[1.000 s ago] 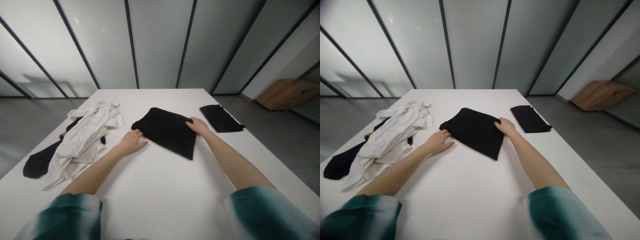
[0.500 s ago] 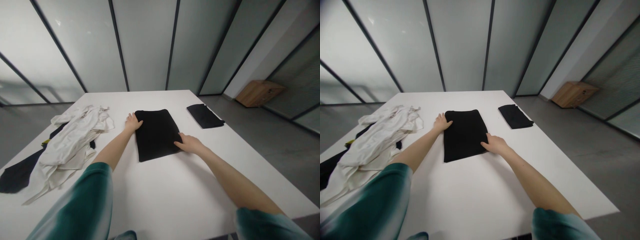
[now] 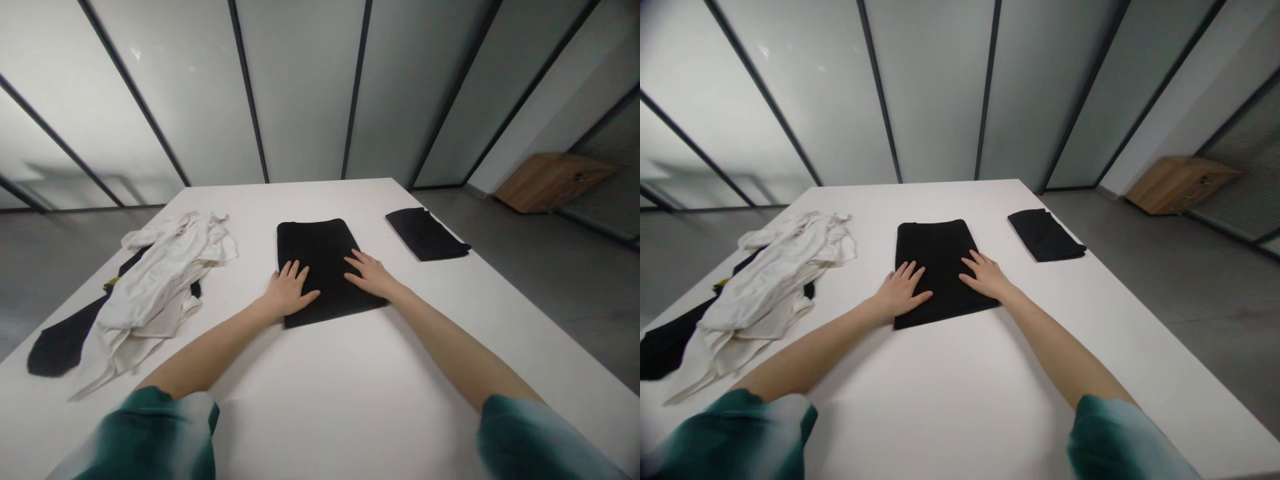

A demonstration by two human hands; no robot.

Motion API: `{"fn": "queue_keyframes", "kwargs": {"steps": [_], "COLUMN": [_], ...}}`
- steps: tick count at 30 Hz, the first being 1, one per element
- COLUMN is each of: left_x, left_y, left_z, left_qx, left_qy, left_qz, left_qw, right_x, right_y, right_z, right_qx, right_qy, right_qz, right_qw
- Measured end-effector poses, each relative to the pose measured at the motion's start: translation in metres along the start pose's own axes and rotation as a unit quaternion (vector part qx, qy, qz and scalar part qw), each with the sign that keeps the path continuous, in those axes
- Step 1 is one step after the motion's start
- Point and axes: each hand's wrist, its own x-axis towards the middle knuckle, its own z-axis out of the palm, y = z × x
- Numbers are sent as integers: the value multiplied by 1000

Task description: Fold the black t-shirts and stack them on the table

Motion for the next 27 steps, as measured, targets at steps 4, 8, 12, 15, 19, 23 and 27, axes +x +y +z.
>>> {"fn": "queue_keyframes", "kwargs": {"steps": [4, 8, 12, 15, 19, 23, 27], "left_x": [-5, 1, 11, 25, 56, 82, 80], "left_y": [-3, -10, -19, -29, -47, -60, -65], "left_z": [10, 19, 26, 25, 16, 11, 15], "left_qx": [-8, -10, -19, -25, -28, -33, -42], "left_qy": [5, 25, 39, 34, 2, 5, 26], "left_qz": [11, 23, 45, 49, 55, 54, 57], "left_qw": [1000, 999, 998, 998, 998, 998, 997], "right_x": [-1, 1, 9, 19, 45, 70, 71], "right_y": [5, 7, 7, 7, 5, 4, 7], "right_z": [14, 19, 20, 19, 14, 10, 16], "right_qx": [24, 33, 32, 23, 16, 15, 12], "right_qy": [28, 48, 52, 40, 24, 16, 19], "right_qz": [1, -15, -16, -8, 19, 50, 56], "right_qw": [999, 998, 998, 999, 999, 999, 998]}}
